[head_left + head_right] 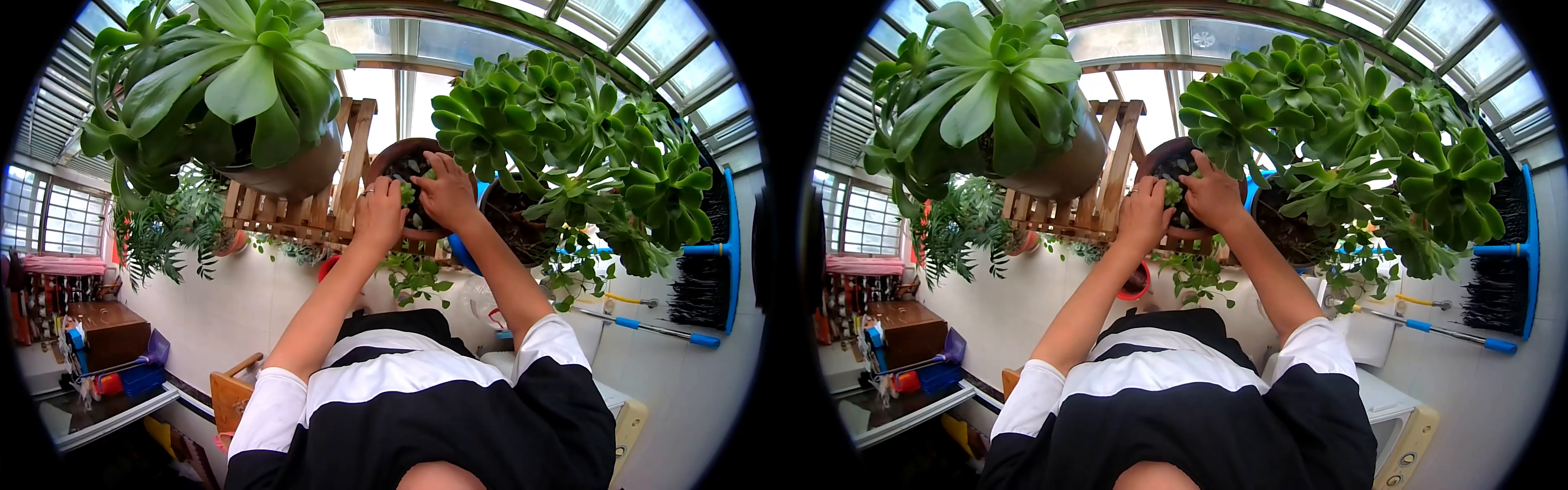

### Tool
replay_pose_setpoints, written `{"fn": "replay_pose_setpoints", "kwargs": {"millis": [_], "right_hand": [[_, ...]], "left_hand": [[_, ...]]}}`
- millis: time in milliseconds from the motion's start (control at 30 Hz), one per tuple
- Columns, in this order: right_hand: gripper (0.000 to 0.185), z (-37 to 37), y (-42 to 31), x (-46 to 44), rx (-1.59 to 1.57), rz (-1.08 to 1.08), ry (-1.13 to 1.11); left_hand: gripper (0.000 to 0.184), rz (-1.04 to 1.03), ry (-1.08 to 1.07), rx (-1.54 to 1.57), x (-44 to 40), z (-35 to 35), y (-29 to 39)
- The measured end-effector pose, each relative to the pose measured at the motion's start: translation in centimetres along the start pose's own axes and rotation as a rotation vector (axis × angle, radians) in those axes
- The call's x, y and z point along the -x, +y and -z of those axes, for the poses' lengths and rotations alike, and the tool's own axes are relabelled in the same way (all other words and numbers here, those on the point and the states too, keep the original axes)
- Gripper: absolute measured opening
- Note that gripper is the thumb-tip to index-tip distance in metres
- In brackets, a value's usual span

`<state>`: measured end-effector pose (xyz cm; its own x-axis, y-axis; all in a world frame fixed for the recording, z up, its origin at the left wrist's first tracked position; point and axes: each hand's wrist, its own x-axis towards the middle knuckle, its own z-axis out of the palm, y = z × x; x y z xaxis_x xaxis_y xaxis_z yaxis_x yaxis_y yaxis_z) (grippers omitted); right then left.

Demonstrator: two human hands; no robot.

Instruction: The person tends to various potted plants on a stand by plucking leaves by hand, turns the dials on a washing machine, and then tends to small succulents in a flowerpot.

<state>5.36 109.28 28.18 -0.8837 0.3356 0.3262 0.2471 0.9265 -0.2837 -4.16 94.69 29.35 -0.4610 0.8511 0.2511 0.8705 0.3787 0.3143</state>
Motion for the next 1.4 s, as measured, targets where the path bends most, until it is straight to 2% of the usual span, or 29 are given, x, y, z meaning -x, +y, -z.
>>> {"fn": "replay_pose_setpoints", "kwargs": {"millis": [133, 267, 367, 467, 500, 533, 567, 600, 667, 700, 733, 833, 867, 900, 933, 1000, 1100, 1133, 1167, 1200, 1233, 1300, 1333, 1400], "right_hand": [[0.024, -0.7, 0.2, -0.4, 0.008, 0.038, 0.048], [0.026, -0.3, -0.4, -0.8, -0.035, -0.051, 0.013], [0.016, 0.3, -1.2, -1.0, -0.041, -0.049, 0.255], [0.009, 1.3, -1.2, -0.6, -0.166, -0.193, 0.28], [0.004, 1.1, -0.5, -0.4, -0.134, -0.173, 0.421], [0.004, 1.3, -0.3, 0.0, -0.139, -0.173, 0.415], [0.006, 1.6, -0.1, 0.6, -0.12, -0.285, 0.312], [0.008, 2.0, 0.1, 1.1, -0.1, -0.394, 0.207], [0.013, 3.1, 0.2, 2.0, -0.153, -0.377, 0.236], [0.014, 3.9, -0.1, 2.0, -0.131, -0.422, 0.16], [0.015, 4.1, -0.5, 1.8, -0.117, -0.451, 0.08], [0.016, 2.9, -0.1, 2.2, -0.216, -0.23, 0.182], [0.02, 2.3, 0.0, 2.3, -0.216, -0.143, 0.2], [0.023, 2.3, -0.2, 2.5, -0.293, -0.177, 0.159], [0.026, 2.4, -0.4, 2.6, -0.362, -0.215, 0.116], [0.021, 3.1, -0.7, 2.3, -0.366, -0.12, 0.217], [0.014, 2.4, -0.1, 2.3, -0.513, -0.225, 0.261], [0.013, 2.3, 0.1, 2.3, -0.507, -0.205, 0.246], [0.012, 1.5, 0.9, 2.5, -0.615, -0.276, 0.192], [0.013, 0.8, 1.5, 2.9, -0.72, -0.353, 0.139], [0.013, 0.9, 1.5, 3.1, -0.724, -0.342, 0.134], [0.009, 1.5, 1.2, 3.6, -0.492, -0.361, 0.116], [0.009, 1.9, 0.6, 4.1, -0.49, -0.349, 0.121], [0.008, 2.6, -1.8, 4.8, -0.579, -0.295, 0.378]], "left_hand": [[0.054, 0.021, -0.039, -0.006, 0.0, 0.0, 0.0], [0.059, -0.015, -0.011, 0.029, -0.1, 0.4, 0.2], [0.064, -0.029, 0.001, 0.063, -0.2, 0.6, 0.9], [0.064, -0.051, 0.044, 0.081, -0.1, 1.4, 1.6], [0.064, -0.081, 0.055, 0.108, -0.1, 1.8, 1.8], [0.063, -0.108, 0.067, 0.132, 0.0, 2.4, 1.9], [0.042, -0.113, 0.15, 0.134, 0.0, 3.2, 2.3], [0.042, -0.106, 0.147, 0.131, 0.2, 3.4, 2.5], [0.019, -0.014, -0.093, 0.021, 0.5, 3.7, 2.6], [0.017, -0.084, 0.123, 0.003, 0.5, 2.5, 2.2], [0.018, -0.066, 0.086, 0.043, 0.5, 2.7, 2.5], [0.018, -0.051, 0.088, 0.071, 0.2, 1.1, 2.7], [0.019, -0.099, 0.121, 0.18, 0.4, 2.5, 3.3], [0.033, -0.123, 0.13, 0.127, 0.6, 3.2, 3.8], [0.039, -0.207, 0.212, 0.156, 0.7, 2.3, 3.6], [0.036, -0.18, 0.226, 0.244, 1.2, 2.6, 4.7], [0.028, -0.178, 0.342, 0.199, 2.0, 3.1, 5.0], [0.023, -0.192, 0.32, 0.214, 2.5, 3.4, 5.1], [0.019, -0.209, 0.293, 0.232, 3.1, 3.7, 5.2], [0.019, -0.196, 0.299, 0.225, 3.9, 4.0, 5.3], [0.018, -0.201, 0.251, 0.271, 4.6, 4.4, 5.4], [0.022, -0.229, 0.197, 0.329, 5.7, 4.9, 5.0], [0.022, -0.23, 0.21, 0.325, 6.4, 5.2, 4.6], [0.026, -0.268, 0.076, 0.37, 7.7, 6.0, 2.7]]}}
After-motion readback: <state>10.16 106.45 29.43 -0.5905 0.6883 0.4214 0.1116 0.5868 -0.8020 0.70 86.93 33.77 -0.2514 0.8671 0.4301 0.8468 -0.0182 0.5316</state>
